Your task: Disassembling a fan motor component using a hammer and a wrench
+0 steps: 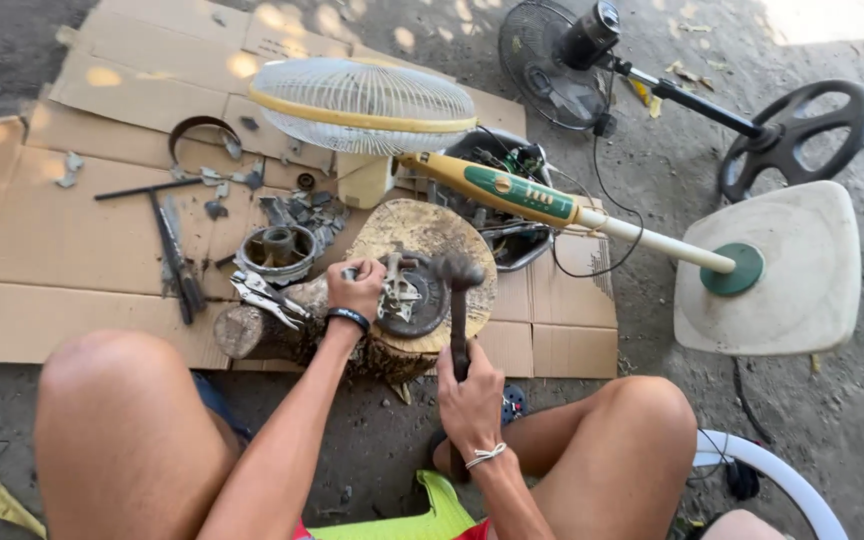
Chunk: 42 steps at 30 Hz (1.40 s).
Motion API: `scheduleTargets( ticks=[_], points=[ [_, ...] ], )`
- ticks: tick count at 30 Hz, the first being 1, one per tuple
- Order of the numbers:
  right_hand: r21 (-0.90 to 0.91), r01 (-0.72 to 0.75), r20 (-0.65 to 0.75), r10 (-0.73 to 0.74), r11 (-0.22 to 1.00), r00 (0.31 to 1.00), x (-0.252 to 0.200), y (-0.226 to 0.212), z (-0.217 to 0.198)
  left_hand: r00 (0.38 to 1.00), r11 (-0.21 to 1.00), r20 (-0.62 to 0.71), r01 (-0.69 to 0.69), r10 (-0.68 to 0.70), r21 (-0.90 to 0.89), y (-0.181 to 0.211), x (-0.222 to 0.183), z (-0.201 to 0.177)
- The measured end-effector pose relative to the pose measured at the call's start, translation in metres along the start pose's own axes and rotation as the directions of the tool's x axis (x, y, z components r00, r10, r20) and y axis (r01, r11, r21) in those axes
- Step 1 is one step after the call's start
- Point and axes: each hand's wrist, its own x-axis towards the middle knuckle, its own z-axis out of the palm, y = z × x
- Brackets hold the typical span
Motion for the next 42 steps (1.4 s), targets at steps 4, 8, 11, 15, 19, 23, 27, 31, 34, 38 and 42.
scheduleTargets(
  ticks=[4,8,11,15,19,23,27,31,34,38,42],
  points=[
    [0.083,0.317,-0.139,-0.304,0.945,0.942,0.007,-0.043,-0.027,1.0,1.0,0.004,0.007,-0.007,-0.013,-0.005,0.0,-0.002],
    [0.263,0.518,-0.326,-0.431,0.814,0.842,0.016,-0.054,-0.026,1.0,0.999,0.027,0.009,-0.008,-0.038,0.001,0.001,0.0],
    [0.156,0.408,-0.221,-0.371,0.9,0.902,0.022,0.022,0.02,0.999,0.998,0.024,0.036,-0.035,-0.053,0.006,-0.002,-0.003],
    [-0.192,-0.245,0.082,0.264,0.95,0.961,0.012,0.071,0.027,0.995,0.994,0.016,0.103,-0.103,-0.021,-0.018,0.01,-0.003],
    [-0.126,-0.266,-0.076,0.258,0.956,0.963,-0.004,0.068,0.021,0.997,0.998,-0.063,-0.043,0.041,-0.044,-0.013,-0.005,-0.004],
    [-0.032,-0.256,0.022,0.257,0.966,0.966,0.003,0.048,0.011,0.999,0.988,-0.013,0.04,-0.042,-0.15,-0.009,0.001,-0.002],
    [0.079,-0.276,0.144,0.263,0.958,0.954,-0.005,0.032,0.014,0.984,0.974,0.031,0.176,-0.173,-0.144,-0.004,-0.005,-0.005],
    [-0.042,-0.24,0.199,0.244,0.97,0.949,0.003,0.044,0.034,0.978,0.968,0.072,0.205,-0.196,-0.145,0.018,-0.017,-0.015],
    [-0.152,-0.176,0.182,0.203,0.973,0.962,-0.002,0.035,0.032,0.963,0.965,0.107,0.253,-0.246,-0.063,0.015,-0.018,-0.022],
    [-0.17,-0.15,0.162,0.177,0.974,0.971,0.002,0.042,0.037,0.899,0.885,0.142,0.36,-0.414,0.296,0.046,-0.008,-0.039],
    [-0.168,-0.18,0.192,0.212,0.969,0.958,0.001,0.044,0.037,0.933,0.719,0.163,0.127,-0.32,0.683,0.099,-0.005,-0.056]
  ],
)
